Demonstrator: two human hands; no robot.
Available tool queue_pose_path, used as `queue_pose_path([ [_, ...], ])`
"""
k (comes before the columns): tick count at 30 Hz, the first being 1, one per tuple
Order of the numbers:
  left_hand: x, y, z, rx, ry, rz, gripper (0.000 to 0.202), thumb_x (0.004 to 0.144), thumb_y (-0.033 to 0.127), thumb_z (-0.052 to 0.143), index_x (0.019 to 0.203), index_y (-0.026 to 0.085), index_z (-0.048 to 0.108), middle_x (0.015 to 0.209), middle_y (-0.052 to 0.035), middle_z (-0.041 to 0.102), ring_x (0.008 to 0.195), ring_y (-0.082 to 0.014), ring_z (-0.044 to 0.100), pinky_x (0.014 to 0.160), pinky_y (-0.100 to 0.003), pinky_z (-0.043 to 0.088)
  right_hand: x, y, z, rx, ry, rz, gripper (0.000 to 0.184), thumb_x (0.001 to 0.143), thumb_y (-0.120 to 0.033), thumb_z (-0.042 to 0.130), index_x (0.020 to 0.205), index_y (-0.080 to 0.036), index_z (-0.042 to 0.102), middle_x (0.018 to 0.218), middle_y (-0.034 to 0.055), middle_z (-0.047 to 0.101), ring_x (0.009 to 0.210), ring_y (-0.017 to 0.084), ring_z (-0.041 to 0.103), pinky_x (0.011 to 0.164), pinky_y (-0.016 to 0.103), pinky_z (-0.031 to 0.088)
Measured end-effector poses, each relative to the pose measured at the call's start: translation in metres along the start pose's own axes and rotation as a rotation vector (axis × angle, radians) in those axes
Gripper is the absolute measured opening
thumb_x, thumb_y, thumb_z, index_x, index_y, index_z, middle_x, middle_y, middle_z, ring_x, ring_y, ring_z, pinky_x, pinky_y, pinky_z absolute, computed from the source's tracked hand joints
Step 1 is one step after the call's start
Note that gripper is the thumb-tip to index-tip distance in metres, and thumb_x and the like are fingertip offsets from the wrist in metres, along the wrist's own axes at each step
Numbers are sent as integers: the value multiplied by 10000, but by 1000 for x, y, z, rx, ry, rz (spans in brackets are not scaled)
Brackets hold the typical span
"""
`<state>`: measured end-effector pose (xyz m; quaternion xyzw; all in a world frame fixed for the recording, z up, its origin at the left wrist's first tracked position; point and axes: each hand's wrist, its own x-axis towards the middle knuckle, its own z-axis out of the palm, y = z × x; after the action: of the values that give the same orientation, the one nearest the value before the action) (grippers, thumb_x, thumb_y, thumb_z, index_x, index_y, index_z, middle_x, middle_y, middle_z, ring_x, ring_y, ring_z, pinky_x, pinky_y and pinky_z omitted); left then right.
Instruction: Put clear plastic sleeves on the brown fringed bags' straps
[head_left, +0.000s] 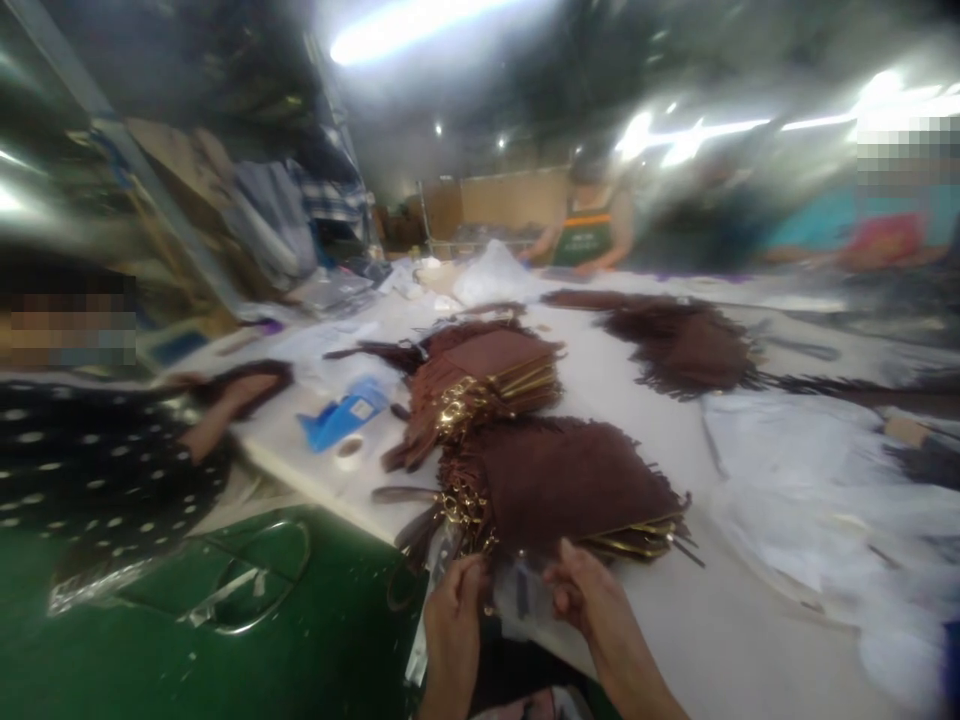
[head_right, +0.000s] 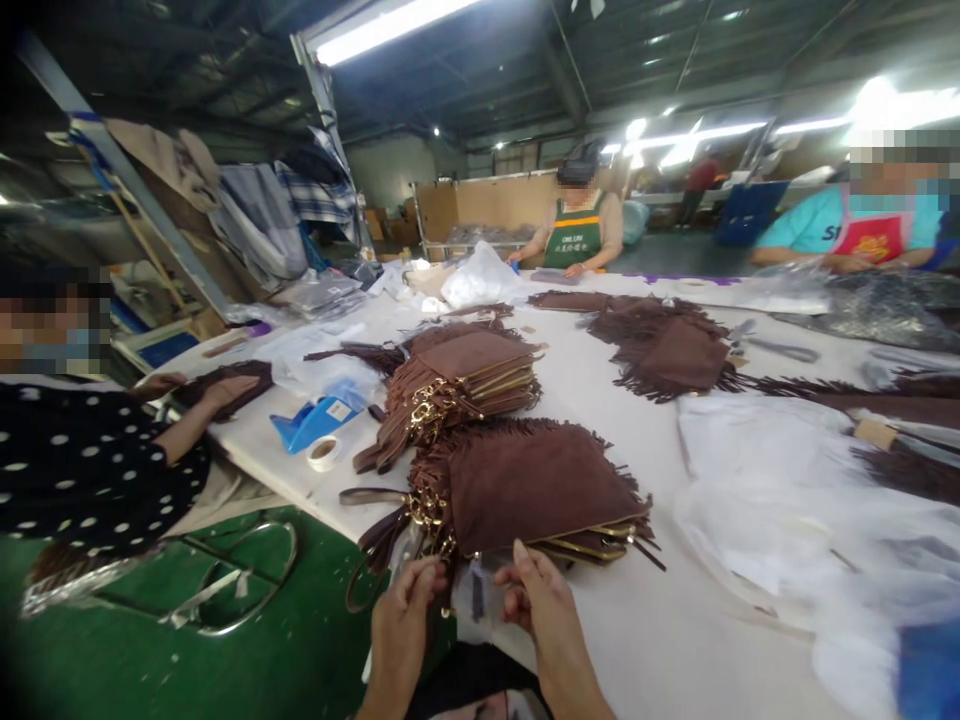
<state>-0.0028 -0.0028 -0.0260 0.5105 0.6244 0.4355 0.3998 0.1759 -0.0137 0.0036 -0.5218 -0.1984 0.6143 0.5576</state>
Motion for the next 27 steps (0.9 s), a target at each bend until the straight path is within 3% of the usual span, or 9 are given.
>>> queue_pose_path([
  [4,6,-2,-13,184,92,170,288,882,395,520,1089,221,618,1063,-72,674,962,-240,627,863,-361,468,9,-2,13,27,119,45,441,716,-573,712,804,-180,533,669,0,653,446,69,449,447,211,426],
  [6,9,4,-6,264,58,274,258,870,347,544,1087,223,610,1089,-80,651,992,-249,604,878,-376,450,9,-4,16,7,143,6,434,707,-561,724,740,-173,531,627,-10,637,429,64,437,438,207,412],
  [9,12,15,10,340,30,332,118,862,282,542,907,224,634,955,-78,653,933,-261,594,824,-371,424,9,-12,15,-64,153,-88,429,722,-555,707,672,-169,528,591,-15,620,418,66,444,432,205,388],
  [12,15,24,16,364,12,253,110,844,293,562,764,233,608,786,-62,645,780,-255,597,707,-345,388,15,-23,10,-130,157,-127,432,724,-558,695,638,-170,526,579,-15,614,417,69,452,437,208,375],
  [16,14,31,9,254,-132,109,144,846,362,553,780,242,594,717,-47,661,688,-242,608,641,-325,373,29,-32,-2,-266,186,-144,445,738,-585,654,615,-177,526,549,-11,618,402,78,459,448,215,361],
  [21,8,44,3,-30,-321,-89,182,833,379,525,879,218,594,673,-22,651,578,-205,602,560,-291,423,19,-37,-12,-854,146,-286,444,881,-553,477,598,-214,525,441,-26,581,391,127,534,485,239,376],
  [24,-1,49,3,11,-374,-93,251,814,442,532,907,217,593,596,17,610,503,-183,562,517,-281,410,-2,-38,-1,-1097,160,-465,365,936,-460,427,700,-229,582,542,-9,643,481,150,600,495,237,363],
  [27,0,35,6,109,-385,-64,358,766,554,540,912,231,593,537,34,601,470,-191,555,520,-300,439,-5,-35,25,-1375,187,-566,262,916,-379,492,762,-213,625,613,41,687,547,197,646,480,247,353],
])
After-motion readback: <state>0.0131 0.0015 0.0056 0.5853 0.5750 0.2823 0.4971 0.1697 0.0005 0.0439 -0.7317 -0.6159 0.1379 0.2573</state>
